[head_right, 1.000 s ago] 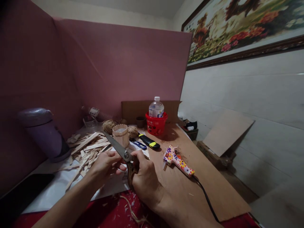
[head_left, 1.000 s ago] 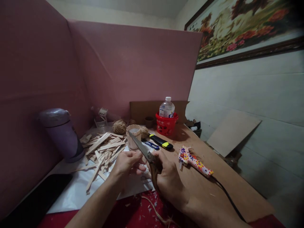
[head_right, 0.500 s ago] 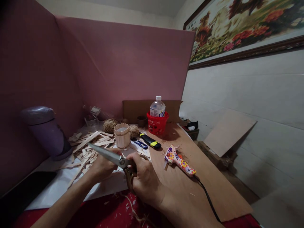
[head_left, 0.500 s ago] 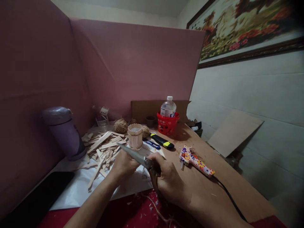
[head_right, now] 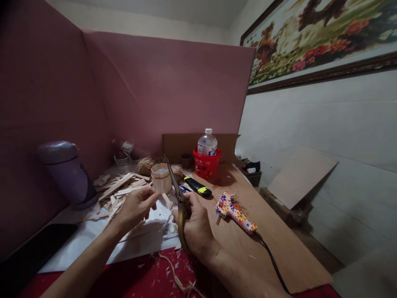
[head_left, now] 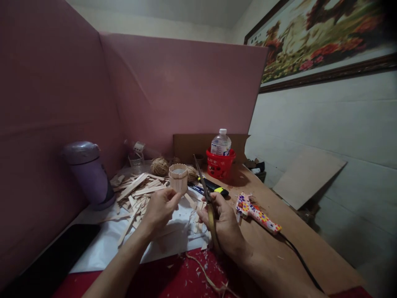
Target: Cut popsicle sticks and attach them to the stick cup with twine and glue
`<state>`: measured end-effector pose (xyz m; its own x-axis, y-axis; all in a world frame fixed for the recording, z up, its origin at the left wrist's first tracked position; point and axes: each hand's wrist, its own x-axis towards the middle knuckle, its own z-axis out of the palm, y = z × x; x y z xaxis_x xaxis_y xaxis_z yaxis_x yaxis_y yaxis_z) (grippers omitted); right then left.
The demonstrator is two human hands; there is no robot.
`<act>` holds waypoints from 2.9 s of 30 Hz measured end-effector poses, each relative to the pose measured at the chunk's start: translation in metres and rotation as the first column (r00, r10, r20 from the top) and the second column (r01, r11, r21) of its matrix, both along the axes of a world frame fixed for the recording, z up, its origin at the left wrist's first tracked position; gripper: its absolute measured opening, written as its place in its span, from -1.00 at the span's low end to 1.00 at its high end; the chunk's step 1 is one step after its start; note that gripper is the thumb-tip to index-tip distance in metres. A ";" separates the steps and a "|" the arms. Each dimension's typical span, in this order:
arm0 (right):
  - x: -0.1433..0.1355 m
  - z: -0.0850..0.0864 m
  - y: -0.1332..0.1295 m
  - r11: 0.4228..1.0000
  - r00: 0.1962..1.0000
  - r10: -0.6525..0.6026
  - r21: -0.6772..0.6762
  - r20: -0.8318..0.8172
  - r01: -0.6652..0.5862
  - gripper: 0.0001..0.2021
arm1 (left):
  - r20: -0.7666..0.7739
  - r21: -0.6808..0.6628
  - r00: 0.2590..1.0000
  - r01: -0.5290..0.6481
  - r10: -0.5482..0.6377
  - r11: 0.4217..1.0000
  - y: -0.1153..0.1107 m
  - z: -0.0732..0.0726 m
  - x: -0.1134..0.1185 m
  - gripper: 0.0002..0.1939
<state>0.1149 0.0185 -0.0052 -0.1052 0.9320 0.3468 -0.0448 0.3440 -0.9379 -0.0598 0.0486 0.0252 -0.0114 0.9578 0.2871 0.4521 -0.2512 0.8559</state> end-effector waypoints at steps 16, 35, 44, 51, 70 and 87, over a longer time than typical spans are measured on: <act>-0.001 0.002 -0.004 1.000 1.000 -0.001 0.004 0.019 0.001 -0.80 | 0.620 -0.236 0.760 0.418 -0.195 0.877 -0.014 -0.001 0.020 -0.74; 0.009 0.007 -0.005 0.977 0.565 -0.191 0.208 0.802 0.035 -0.62 | 0.708 -0.023 0.703 0.121 -0.070 0.992 -0.015 0.017 0.012 -0.74; 0.006 0.007 -0.008 0.931 0.404 -0.324 0.365 0.855 -0.027 -0.78 | 0.642 -0.236 0.760 0.319 -0.099 0.918 -0.025 0.002 0.038 -0.78; 0.011 0.012 -0.004 0.822 0.563 -0.516 0.558 0.646 0.113 -0.88 | 0.614 -0.262 0.781 0.338 -0.114 0.904 -0.028 0.002 0.038 -0.78; 0.014 0.012 -0.004 0.743 0.685 -0.529 0.663 0.500 0.090 -0.87 | 0.273 -0.062 0.880 0.419 -0.388 0.906 -0.032 -0.004 0.044 -0.70; 0.007 0.008 -0.001 0.661 0.405 -0.694 0.750 0.596 0.028 -0.85 | 0.206 -0.008 0.923 0.335 -0.326 0.942 -0.038 -0.009 0.047 -0.74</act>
<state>0.1220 0.0171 0.0027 -0.3334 0.5894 0.7359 0.8488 0.5274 -0.0378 -0.0125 0.0110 0.0166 0.2548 0.9282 0.2711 0.1688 -0.3187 0.9327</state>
